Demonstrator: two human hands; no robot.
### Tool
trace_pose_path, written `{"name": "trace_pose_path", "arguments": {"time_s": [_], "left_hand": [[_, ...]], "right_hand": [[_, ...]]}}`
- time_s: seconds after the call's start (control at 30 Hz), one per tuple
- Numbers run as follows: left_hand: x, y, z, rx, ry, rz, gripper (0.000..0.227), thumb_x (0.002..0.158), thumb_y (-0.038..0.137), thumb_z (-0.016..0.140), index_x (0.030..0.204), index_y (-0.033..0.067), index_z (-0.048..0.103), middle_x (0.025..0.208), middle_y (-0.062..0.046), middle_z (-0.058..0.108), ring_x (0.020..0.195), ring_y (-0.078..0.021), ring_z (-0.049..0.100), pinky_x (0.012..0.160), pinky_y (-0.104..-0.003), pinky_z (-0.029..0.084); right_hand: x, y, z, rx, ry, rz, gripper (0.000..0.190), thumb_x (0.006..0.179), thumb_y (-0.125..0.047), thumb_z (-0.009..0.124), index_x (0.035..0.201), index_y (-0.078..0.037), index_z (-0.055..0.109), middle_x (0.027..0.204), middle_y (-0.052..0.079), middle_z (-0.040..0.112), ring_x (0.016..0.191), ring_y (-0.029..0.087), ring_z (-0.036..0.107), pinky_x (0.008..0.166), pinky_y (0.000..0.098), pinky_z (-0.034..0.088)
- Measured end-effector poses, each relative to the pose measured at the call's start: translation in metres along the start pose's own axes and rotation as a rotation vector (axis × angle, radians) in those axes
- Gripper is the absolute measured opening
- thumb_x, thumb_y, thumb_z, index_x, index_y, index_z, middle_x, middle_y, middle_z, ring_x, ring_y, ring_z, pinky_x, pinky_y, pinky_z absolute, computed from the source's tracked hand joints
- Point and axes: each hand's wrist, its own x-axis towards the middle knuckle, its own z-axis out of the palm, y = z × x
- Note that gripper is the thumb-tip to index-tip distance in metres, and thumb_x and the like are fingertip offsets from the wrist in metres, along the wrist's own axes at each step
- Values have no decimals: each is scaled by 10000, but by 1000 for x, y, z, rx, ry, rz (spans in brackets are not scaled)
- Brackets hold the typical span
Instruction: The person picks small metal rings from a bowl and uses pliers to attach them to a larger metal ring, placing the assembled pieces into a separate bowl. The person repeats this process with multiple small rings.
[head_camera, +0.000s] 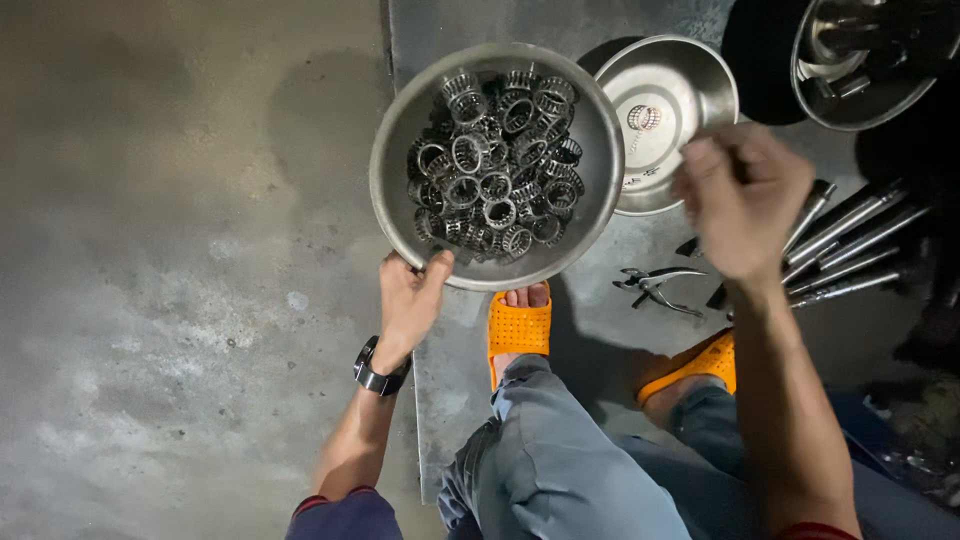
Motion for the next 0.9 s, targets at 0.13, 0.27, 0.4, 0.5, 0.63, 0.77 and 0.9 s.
{"name": "trace_pose_path", "arguments": {"time_s": [0.13, 0.27, 0.4, 0.5, 0.63, 0.77, 0.9], "left_hand": [[-2, 1, -5, -60, 20, 32, 309, 830, 122, 568, 551, 91, 437, 468, 6, 355, 475, -68, 314, 420, -241, 271], [-5, -7, 0, -151, 54, 38, 242, 810, 73, 570, 580, 28, 512, 481, -31, 432, 516, -91, 361, 412, -241, 321], [-6, 6, 4, -141, 48, 56, 240, 793, 57, 571, 563, 32, 509, 460, -34, 396, 514, -82, 369, 407, -242, 313], [-3, -5, 5, -133, 48, 39, 283, 795, 83, 580, 553, 34, 441, 454, -36, 368, 492, -101, 353, 409, -257, 292], [-2, 3, 6, -149, 15, 29, 295, 812, 79, 564, 536, 77, 459, 440, 12, 363, 448, -61, 319, 389, -219, 282], [-1, 0, 7, -159, 8, 17, 321, 819, 98, 557, 521, 69, 443, 424, -10, 358, 435, -66, 293, 385, -228, 267], [-2, 11, 7, -132, -5, 1, 330, 823, 108, 564, 521, 74, 435, 432, -2, 364, 422, -68, 276, 383, -218, 252]], "right_hand": [[-6, -11, 28, -264, -83, -174, 88, 909, 3, 602, 958, 52, 656, 696, 168, 598, 515, 237, 563, 464, 281, 449], [-5, -45, 61, -783, -226, -233, 175, 825, -48, 668, 995, -8, 686, 592, 119, 599, 415, 206, 554, 418, 304, 436], [-6, -43, 68, -1030, -250, -207, 88, 816, -184, 646, 846, -102, 659, 605, 44, 553, 431, 233, 558, 392, 332, 442], [-8, -53, 59, -779, -266, -185, 34, 796, -88, 688, 817, -75, 665, 657, 108, 540, 547, 329, 581, 482, 393, 461], [-10, -59, 49, -397, -42, -293, 131, 816, 71, 662, 923, 18, 609, 904, 191, 606, 491, 273, 568, 456, 342, 459], [-11, -58, 49, -228, 97, -475, 330, 781, 82, 677, 1046, 102, 482, 885, 253, 634, 413, 229, 522, 408, 318, 426], [-11, -56, 49, -95, 202, -608, 493, 755, 90, 689, 1138, 167, 388, 871, 299, 656, 354, 196, 488, 371, 301, 402]]}}
